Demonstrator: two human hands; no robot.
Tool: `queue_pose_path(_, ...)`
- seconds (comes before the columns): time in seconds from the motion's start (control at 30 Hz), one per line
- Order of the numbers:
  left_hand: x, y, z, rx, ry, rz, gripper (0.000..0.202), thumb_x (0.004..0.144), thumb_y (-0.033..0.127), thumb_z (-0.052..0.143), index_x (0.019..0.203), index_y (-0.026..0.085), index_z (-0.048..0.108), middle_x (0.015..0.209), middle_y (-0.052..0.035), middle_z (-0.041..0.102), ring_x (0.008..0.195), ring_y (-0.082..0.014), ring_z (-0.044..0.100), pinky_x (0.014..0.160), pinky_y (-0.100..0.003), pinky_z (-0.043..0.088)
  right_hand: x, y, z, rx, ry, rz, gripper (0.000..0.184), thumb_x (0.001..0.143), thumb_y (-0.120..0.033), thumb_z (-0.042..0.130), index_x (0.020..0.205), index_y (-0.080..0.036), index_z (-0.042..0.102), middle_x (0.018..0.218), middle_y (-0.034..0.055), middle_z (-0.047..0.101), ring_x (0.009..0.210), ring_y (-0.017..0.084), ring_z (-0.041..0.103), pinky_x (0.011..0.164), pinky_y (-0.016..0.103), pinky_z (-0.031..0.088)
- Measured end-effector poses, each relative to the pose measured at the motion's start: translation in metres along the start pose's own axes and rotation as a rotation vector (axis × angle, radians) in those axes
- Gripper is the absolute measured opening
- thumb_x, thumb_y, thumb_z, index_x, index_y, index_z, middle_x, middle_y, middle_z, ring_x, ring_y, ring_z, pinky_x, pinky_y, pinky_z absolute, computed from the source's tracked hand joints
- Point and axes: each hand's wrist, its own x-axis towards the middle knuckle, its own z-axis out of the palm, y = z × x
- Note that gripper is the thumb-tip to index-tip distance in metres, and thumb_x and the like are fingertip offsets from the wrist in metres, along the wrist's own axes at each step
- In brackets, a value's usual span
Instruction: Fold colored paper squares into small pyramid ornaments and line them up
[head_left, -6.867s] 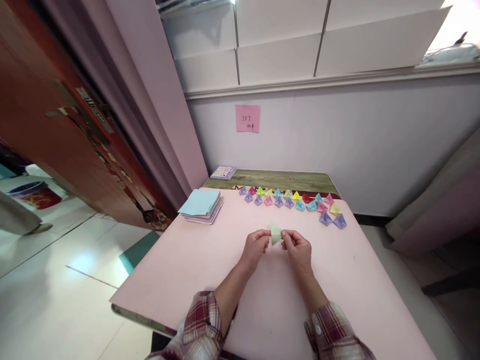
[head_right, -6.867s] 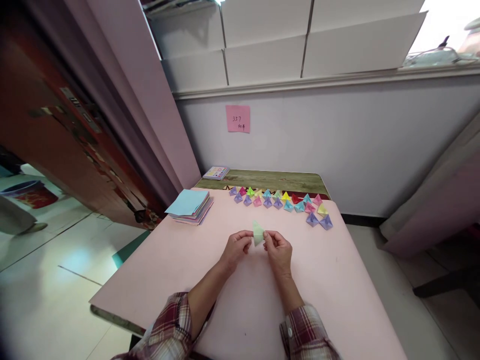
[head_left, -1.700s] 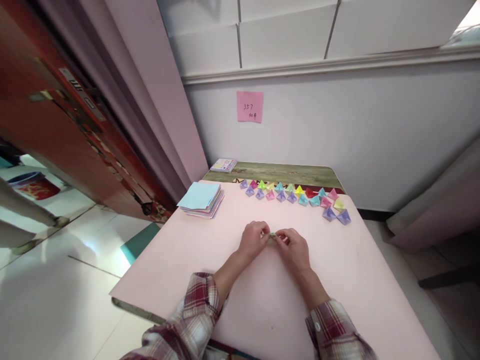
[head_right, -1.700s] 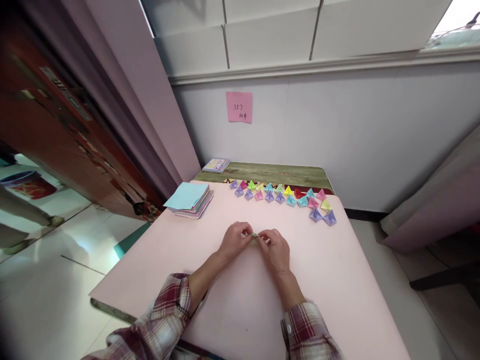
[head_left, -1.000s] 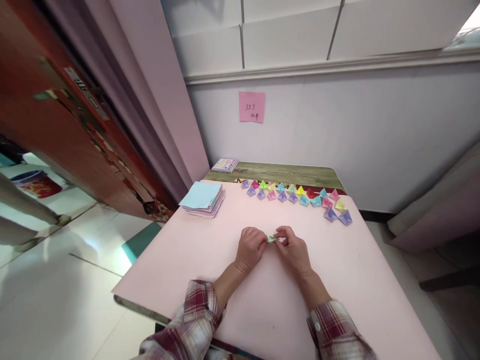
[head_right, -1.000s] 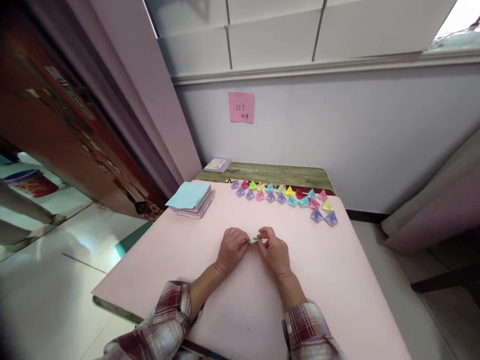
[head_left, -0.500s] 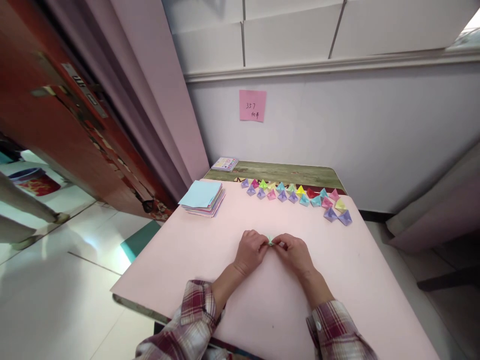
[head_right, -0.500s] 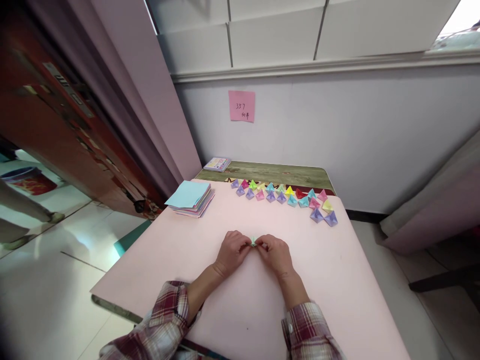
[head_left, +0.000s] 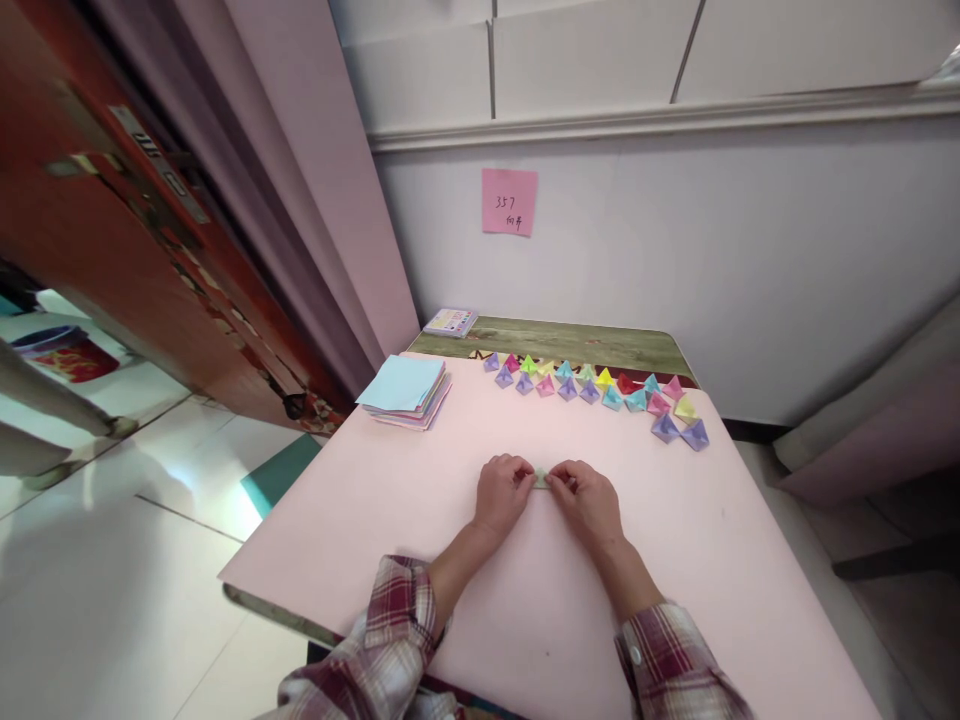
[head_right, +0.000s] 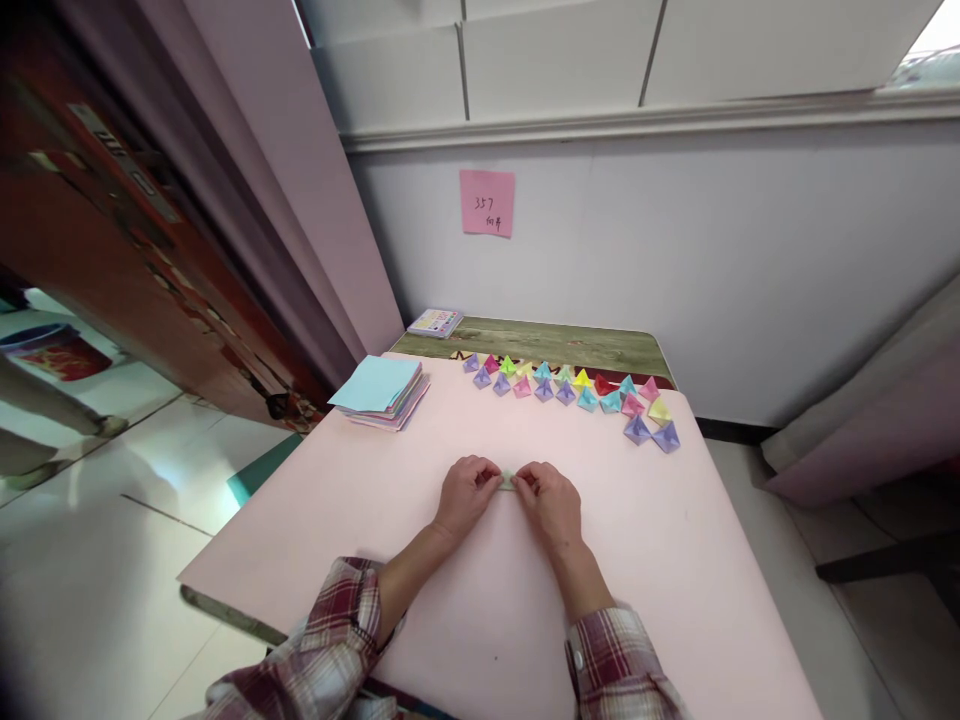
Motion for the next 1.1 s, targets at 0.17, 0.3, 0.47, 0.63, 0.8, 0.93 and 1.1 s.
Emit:
queue_pose_path(0.17, 0.003, 0.001, 0.002, 0.07, -0.019, -0.025, 0.005, 0.078, 0.016, 0.063, 0.08, 0.022, 0.064, 0.074, 0.0003, 0.065, 0.079, -0.018, 0.057, 0.077, -0.032, 0.04, 0.0, -0.001, 0.006, -0.041, 0.015, 0.048, 0.013, 0.084, -0.034, 0.056, 0.081, -0.025, 0.065, 0.079, -0.0011, 0.067, 0.067, 0.014, 0.061, 0.059, 0.025, 0.039)
queue_pose_path(0.3, 0.002, 0.001, 0.003, 0.11, -0.019, 0.012, 0.005, 0.081, 0.018, 0.062, 0.082, 0.022, 0.064, 0.077, 0.0001, 0.064, 0.08, -0.0182, 0.056, 0.077, -0.032, 0.039, 0.0, -0.002, 0.007, -0.05, 0.02, 0.039, 0.013, 0.085, -0.033, 0.056, 0.083, -0.026, 0.066, 0.081, -0.0012, 0.067, 0.069, 0.014, 0.061, 0.06, 0.025, 0.039)
queue_pose_path(0.47, -0.001, -0.002, 0.006, 0.196, -0.026, 0.122, 0.018, 0.087, 0.018, 0.055, 0.098, 0.025, 0.067, 0.085, -0.002, 0.063, 0.086, -0.0193, 0.055, 0.078, -0.033, 0.038, -0.001, -0.004, 0.005, -0.075, -0.009, 0.025, 0.015, 0.088, -0.031, 0.055, 0.092, -0.03, 0.07, 0.084, -0.0026, 0.066, 0.071, 0.013, 0.062, 0.059, 0.023, 0.038)
queue_pose_path(0.63, -0.004, -0.002, 0.009, 0.397, -0.038, 0.261, 0.022, 0.094, 0.021, 0.046, 0.098, 0.024, 0.067, 0.084, -0.0046, 0.06, 0.083, -0.0202, 0.053, 0.073, -0.034, 0.037, -0.003, -0.006, 0.005, -0.103, -0.004, 0.012, 0.017, 0.09, -0.032, 0.055, 0.091, -0.031, 0.072, 0.087, -0.0028, 0.066, 0.074, 0.012, 0.062, 0.06, 0.023, 0.038)
queue_pose_path(0.8, -0.007, 0.001, 0.012, 0.624, -0.057, 0.361, 0.019, 0.092, 0.013, 0.046, 0.096, 0.018, 0.064, 0.086, -0.0062, 0.059, 0.08, -0.0218, 0.052, 0.071, -0.036, 0.036, -0.004, -0.01, 0.005, -0.137, -0.008, 0.023, 0.018, 0.091, -0.033, 0.054, 0.091, -0.032, 0.072, 0.088, -0.0036, 0.066, 0.073, 0.011, 0.062, 0.059, 0.023, 0.037)
queue_pose_path(0.93, -0.005, 0.005, 0.013, 0.657, -0.081, 0.356, 0.018, 0.09, 0.009, 0.047, 0.095, 0.017, 0.063, 0.086, -0.0065, 0.059, 0.082, -0.0225, 0.053, 0.071, -0.036, 0.037, -0.003, -0.011, 0.006, -0.177, -0.019, 0.046, 0.019, 0.092, -0.033, 0.054, 0.09, -0.032, 0.072, 0.089, -0.0035, 0.066, 0.074, 0.011, 0.062, 0.058, 0.023, 0.035)
queue_pose_path(1.1, -0.004, 0.006, 0.011, 0.592, -0.113, 0.289, 0.02, 0.092, 0.012, 0.046, 0.095, 0.019, 0.064, 0.088, -0.0066, 0.06, 0.084, -0.0221, 0.054, 0.072, -0.036, 0.037, -0.003, -0.013, 0.007, -0.201, -0.027, 0.056, 0.018, 0.093, -0.034, 0.052, 0.09, -0.031, 0.07, 0.091, -0.0029, 0.066, 0.074, 0.012, 0.061, 0.057, 0.024, 0.034)
